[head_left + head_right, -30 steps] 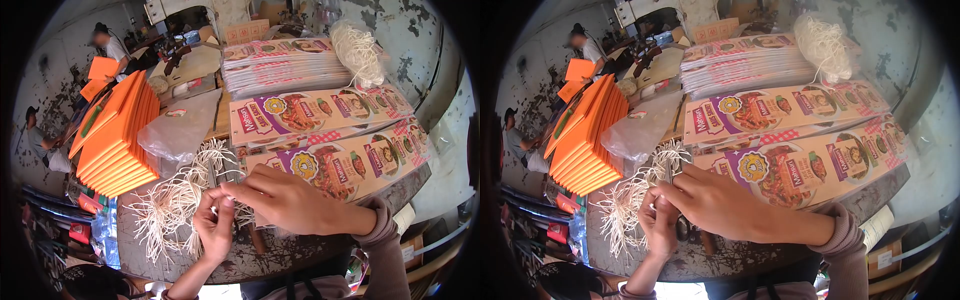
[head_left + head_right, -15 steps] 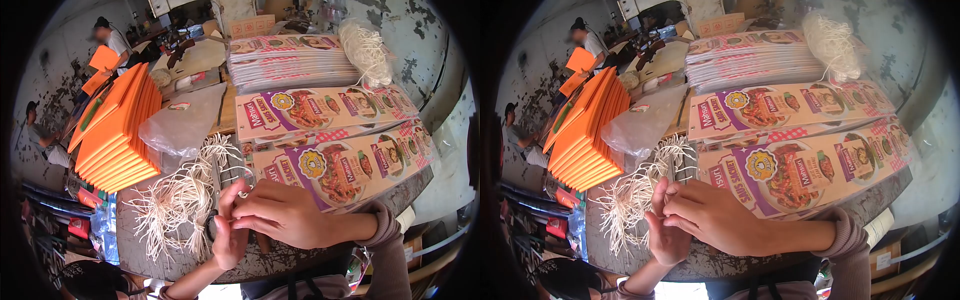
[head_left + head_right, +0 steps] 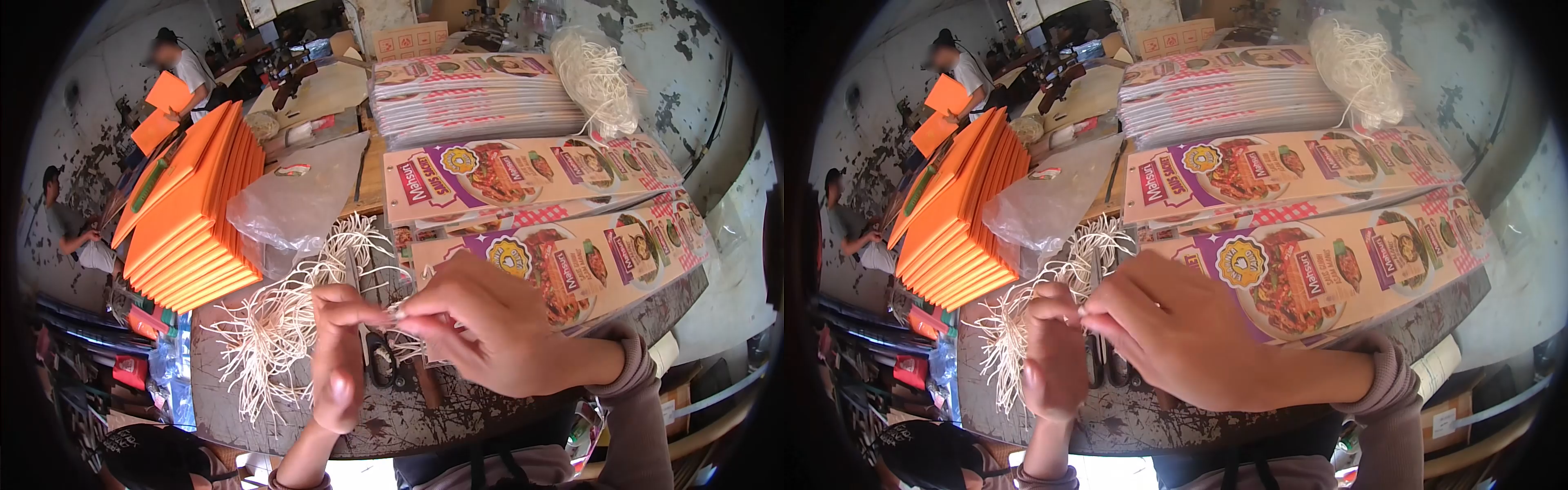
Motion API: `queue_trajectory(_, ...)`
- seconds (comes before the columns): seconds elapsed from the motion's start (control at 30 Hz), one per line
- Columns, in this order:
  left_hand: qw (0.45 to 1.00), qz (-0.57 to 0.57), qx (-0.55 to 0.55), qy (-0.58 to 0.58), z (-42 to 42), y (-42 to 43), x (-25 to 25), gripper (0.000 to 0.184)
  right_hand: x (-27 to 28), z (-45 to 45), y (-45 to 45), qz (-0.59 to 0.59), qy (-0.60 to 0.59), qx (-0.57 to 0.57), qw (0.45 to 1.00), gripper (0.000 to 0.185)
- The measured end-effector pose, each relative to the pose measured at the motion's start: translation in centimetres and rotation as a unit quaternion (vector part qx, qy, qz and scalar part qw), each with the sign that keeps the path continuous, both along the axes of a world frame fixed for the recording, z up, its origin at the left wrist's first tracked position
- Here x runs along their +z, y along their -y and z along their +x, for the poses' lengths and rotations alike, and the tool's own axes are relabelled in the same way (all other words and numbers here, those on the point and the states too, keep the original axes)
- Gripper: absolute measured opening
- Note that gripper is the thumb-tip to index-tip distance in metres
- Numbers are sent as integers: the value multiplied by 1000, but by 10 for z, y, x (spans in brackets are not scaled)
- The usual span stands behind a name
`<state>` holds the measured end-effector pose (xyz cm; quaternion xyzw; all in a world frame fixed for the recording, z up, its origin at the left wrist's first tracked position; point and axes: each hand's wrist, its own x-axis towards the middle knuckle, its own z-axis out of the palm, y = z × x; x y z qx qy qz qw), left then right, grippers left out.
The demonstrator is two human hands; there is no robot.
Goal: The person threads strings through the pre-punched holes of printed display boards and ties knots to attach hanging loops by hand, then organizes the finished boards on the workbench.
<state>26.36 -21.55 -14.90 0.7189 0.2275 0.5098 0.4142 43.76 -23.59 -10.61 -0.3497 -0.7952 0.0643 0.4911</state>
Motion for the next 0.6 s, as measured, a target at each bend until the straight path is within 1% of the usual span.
queue_trajectory(0.03, 1000, 3, -12, 9, -4, -3, 3, 72, 2, 3, -1, 62, 24, -33, 997, 13)
queue_trajectory(0.07, 1000, 4, -12, 9, -7, -2, 3, 72, 1, 1, 0, 62, 24, -33, 997, 13)
queue_trajectory(0.1, 984, -160, -78, 7, -8, 0, 6, 67, -1, -1, 3, 135, 76, -19, 988, 11)
queue_trajectory(0.13, 937, -319, -142, 6, -6, 1, 12, 64, -4, -4, 7, 207, 128, -6, 970, 9)
queue_trajectory(0.17, 904, -415, -84, 58, 1, 9, 18, 49, -7, -10, 9, 264, 209, 19, 941, 9)
queue_trajectory(0.2, 904, -414, -84, 57, 1, 7, 17, 49, -14, -15, 8, 265, 209, 18, 941, 9)
queue_trajectory(0.27, 905, -394, -127, 102, -2, -1, 11, 34, -30, -21, 4, 337, 223, 77, 911, 13)
queue_trajectory(0.3, 879, -415, -177, 154, -4, -5, 8, 23, -34, -20, 3, 336, 223, 74, 912, 13)
queue_trajectory(0.33, 879, -415, -179, 152, -5, -4, 8, 23, -37, -18, 2, 211, 131, 119, 961, 16)
queue_trajectory(0.37, 871, -449, -144, 137, -5, -2, 12, 23, -38, -18, 1, 81, 35, 162, 983, 20)
queue_trajectory(0.4, 861, -481, -108, 122, -5, -1, 13, 24, -37, -16, 0, 81, 35, 162, 983, 20)
queue_trajectory(0.43, 848, -463, -179, 185, -7, -4, 6, 23, -34, -15, -2, 72, 14, 153, 985, 16)
queue_trajectory(0.47, 848, -463, -178, 185, -3, -3, 6, 23, -31, -13, -4, 63, -6, 145, 987, 16)
queue_trajectory(0.5, 871, -453, -94, 164, 3, -1, 7, 23, -27, -12, -4, 42, -12, 109, 993, 17)
queue_trajectory(0.53, 887, -439, -8, 142, 7, 0, 8, 23, -26, -11, -5, 42, -12, 111, 993, 17)
queue_trajectory(0.57, 885, -439, -33, 151, 3, -3, 1, 24, -26, -10, -7, 3, -47, 96, 994, 16)
queue_trajectory(0.6, 885, -438, -32, 152, 1, -4, 1, 24, -25, -9, -8, -35, -82, 80, 993, 17)
